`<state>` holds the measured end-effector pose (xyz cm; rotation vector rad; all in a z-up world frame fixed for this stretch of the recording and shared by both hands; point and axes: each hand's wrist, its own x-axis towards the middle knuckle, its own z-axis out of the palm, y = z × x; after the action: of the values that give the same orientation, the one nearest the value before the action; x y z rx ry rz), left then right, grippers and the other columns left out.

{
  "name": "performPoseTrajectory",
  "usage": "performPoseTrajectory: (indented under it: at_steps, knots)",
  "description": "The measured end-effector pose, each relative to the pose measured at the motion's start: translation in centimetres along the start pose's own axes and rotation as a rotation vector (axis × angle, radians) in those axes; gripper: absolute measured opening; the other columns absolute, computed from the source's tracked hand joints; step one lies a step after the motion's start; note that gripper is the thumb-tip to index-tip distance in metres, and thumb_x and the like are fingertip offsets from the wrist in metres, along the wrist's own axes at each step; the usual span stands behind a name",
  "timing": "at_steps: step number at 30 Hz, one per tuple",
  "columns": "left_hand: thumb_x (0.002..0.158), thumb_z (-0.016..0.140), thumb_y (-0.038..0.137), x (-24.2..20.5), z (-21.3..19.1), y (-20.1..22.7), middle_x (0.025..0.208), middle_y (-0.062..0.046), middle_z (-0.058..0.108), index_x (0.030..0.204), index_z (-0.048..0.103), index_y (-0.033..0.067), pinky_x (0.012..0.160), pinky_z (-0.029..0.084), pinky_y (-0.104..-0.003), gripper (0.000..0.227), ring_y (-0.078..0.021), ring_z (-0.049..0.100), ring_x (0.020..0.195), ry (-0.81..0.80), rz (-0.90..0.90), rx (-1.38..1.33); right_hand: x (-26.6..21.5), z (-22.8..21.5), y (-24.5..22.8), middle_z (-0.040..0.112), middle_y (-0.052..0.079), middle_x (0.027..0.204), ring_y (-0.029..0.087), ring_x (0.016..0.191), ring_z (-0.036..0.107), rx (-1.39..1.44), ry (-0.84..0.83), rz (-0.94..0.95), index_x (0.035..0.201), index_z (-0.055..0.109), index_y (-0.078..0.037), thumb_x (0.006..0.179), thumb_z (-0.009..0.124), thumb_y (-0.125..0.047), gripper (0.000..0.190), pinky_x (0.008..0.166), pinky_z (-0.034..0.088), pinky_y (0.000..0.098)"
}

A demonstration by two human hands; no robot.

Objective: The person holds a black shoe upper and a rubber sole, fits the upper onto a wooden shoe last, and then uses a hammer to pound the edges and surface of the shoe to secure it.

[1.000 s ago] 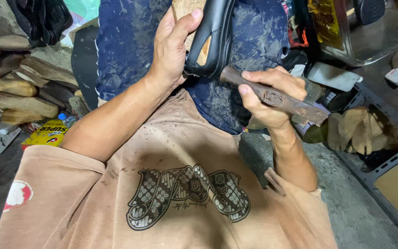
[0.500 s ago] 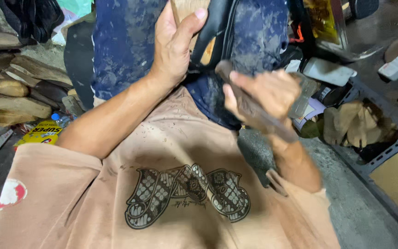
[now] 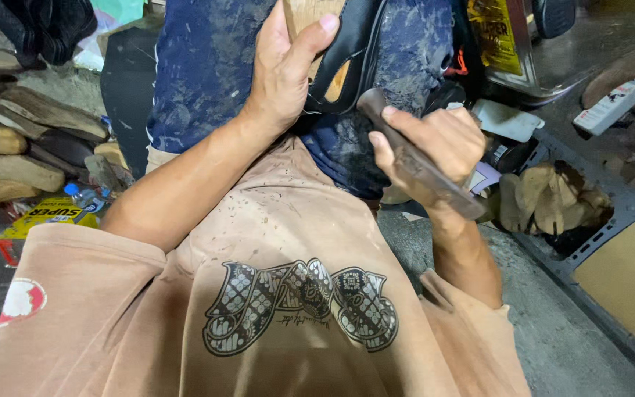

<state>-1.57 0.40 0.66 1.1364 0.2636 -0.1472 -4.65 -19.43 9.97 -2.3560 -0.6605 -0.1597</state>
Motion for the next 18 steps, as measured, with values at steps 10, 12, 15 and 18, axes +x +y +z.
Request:
performPoseTrajectory:
  at_steps: [10, 12, 15, 18]
  knots:
    - [0.101, 0.061, 0.036, -0.6, 0.0, 0.2, 0.110, 0.000, 0.062, 0.118, 0.056, 0.0115, 0.092, 0.050, -0.032, 0.029, -0.0122, 0.058, 0.102, -0.063, 0.040, -0.004, 4.4, -2.0, 1.7, 0.070, 0.005, 0.067, 0.016, 0.054, 0.063, 0.007, -0.307, -0.197, 0.092, 0.082, -0.005, 0.104, 0.073, -0.022, 0.023, 0.053, 0.044, 0.0317]
    - [0.104, 0.062, 0.035, -0.3, 0.3, 0.7, 0.121, -0.002, 0.065, 0.126, 0.056, 0.0117, 0.099, 0.051, -0.034, 0.033, -0.0146, 0.062, 0.113, -0.103, 0.083, -0.053, 4.4, -2.8, 2.1, 0.070, 0.005, 0.073, 0.020, 0.063, 0.067, 0.001, -0.345, -0.186, 0.094, 0.082, -0.005, 0.103, 0.078, -0.023, 0.020, 0.059, 0.040, 0.0341]
    - [0.098, 0.060, 0.039, -1.0, 0.3, 2.2, 0.109, -0.003, 0.063, 0.122, 0.054, 0.0082, 0.089, 0.051, -0.030, 0.039, -0.0121, 0.057, 0.099, -0.054, 0.021, 0.112, 2.1, -2.8, 2.1, 0.072, 0.004, 0.068, 0.013, 0.051, 0.060, 0.075, -0.334, -0.135, 0.094, 0.080, -0.005, 0.103, 0.069, -0.027, 0.026, 0.053, 0.041, 0.0313]
    - [0.103, 0.064, 0.039, -1.9, 0.3, 2.1, 0.142, -0.008, 0.062, 0.150, 0.043, 0.0074, 0.117, 0.048, -0.035, 0.061, -0.0178, 0.059, 0.133, -0.049, 0.015, 0.084, 0.6, -2.7, 0.7, 0.069, 0.009, 0.066, 0.016, 0.049, 0.052, 0.116, -0.183, -0.033, 0.093, 0.079, 0.002, 0.095, 0.075, -0.025, 0.028, 0.054, 0.037, 0.0325]
